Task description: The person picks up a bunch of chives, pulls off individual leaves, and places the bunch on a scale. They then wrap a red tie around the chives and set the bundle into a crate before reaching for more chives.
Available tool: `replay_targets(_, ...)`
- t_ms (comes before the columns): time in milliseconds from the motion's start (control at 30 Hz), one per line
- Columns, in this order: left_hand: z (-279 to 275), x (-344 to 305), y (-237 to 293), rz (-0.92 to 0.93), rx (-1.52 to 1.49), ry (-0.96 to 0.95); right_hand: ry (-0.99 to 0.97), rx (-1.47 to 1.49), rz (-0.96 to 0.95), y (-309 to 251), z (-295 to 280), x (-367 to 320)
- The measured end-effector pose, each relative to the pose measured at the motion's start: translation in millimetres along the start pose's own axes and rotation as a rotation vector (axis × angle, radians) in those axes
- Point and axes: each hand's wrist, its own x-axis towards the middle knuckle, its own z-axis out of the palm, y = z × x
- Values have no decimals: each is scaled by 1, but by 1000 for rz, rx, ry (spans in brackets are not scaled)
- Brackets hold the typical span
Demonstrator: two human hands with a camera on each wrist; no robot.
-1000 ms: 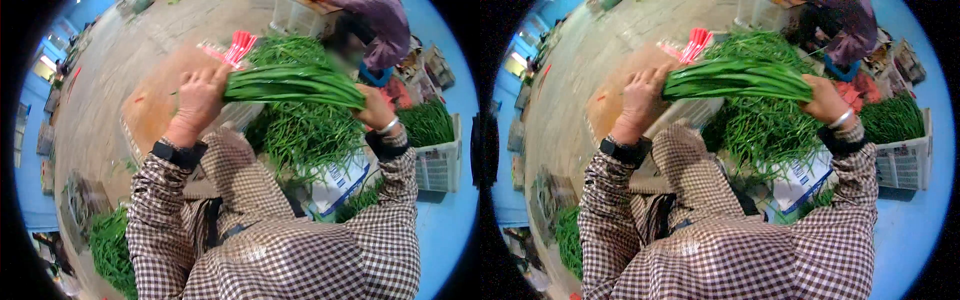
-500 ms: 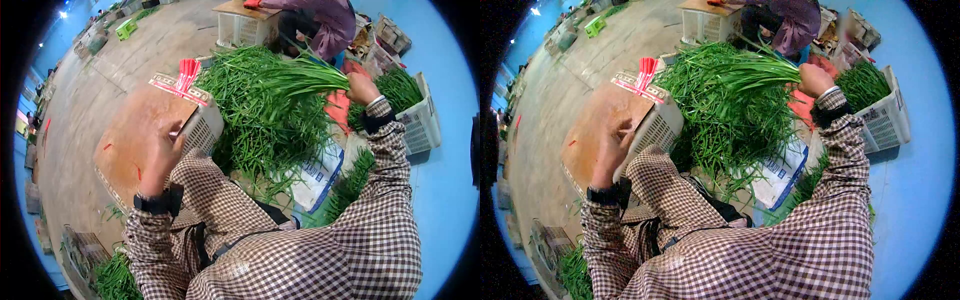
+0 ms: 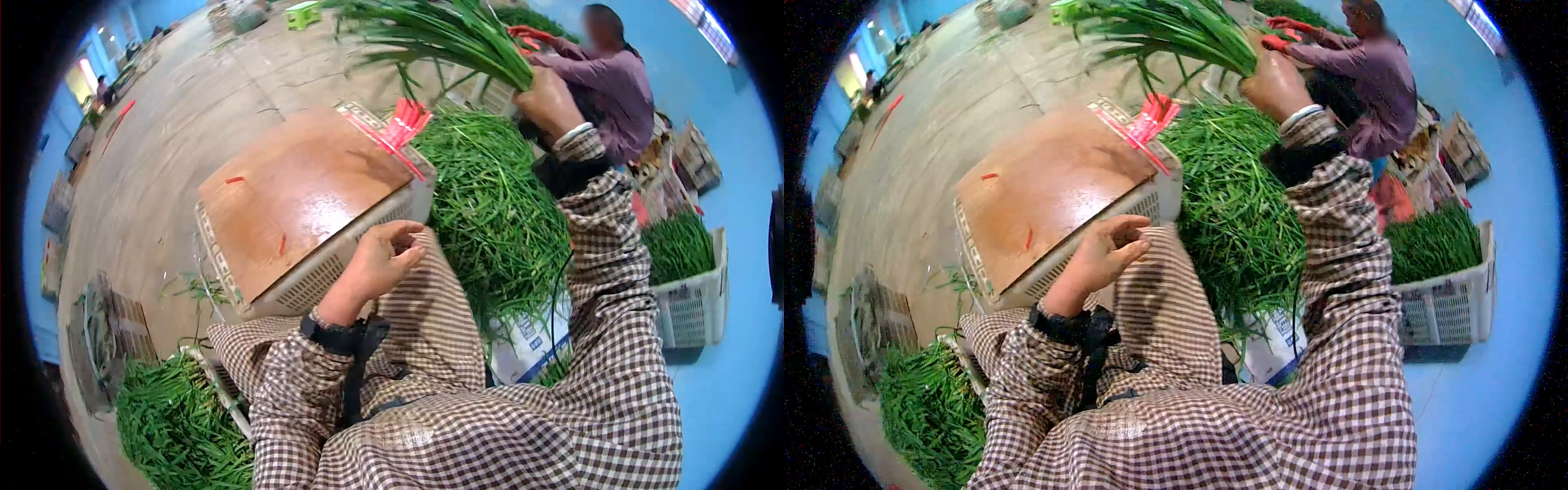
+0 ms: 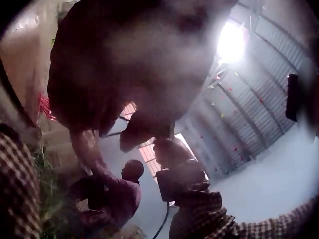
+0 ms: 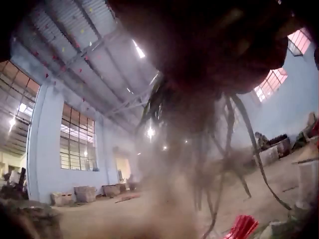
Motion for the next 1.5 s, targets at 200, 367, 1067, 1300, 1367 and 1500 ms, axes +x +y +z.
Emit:
replay_targets(200,-21,5,-50,-187,-389,183,-230,136,168,-86,128,-52)
replay_targets(367,-14,16,-163,-440,-985,-51,-646,297,326,-119,228,-186)
replay_targets(1067,-6,-16,-123,-380,-1313,64,-708,526,-49,-141,108,-150)
replay_targets(1300,4,-9,-114,-342,-1230,273,-667,699,-176,-170,156,-115)
replay_targets(1367,5,-9,-109,-425,-1127,345,-618,605,-227,-185,178,-108)
replay_targets(1500,5,-12,-118,-426,-1077,313,-761,338,-321,-197,204,-93)
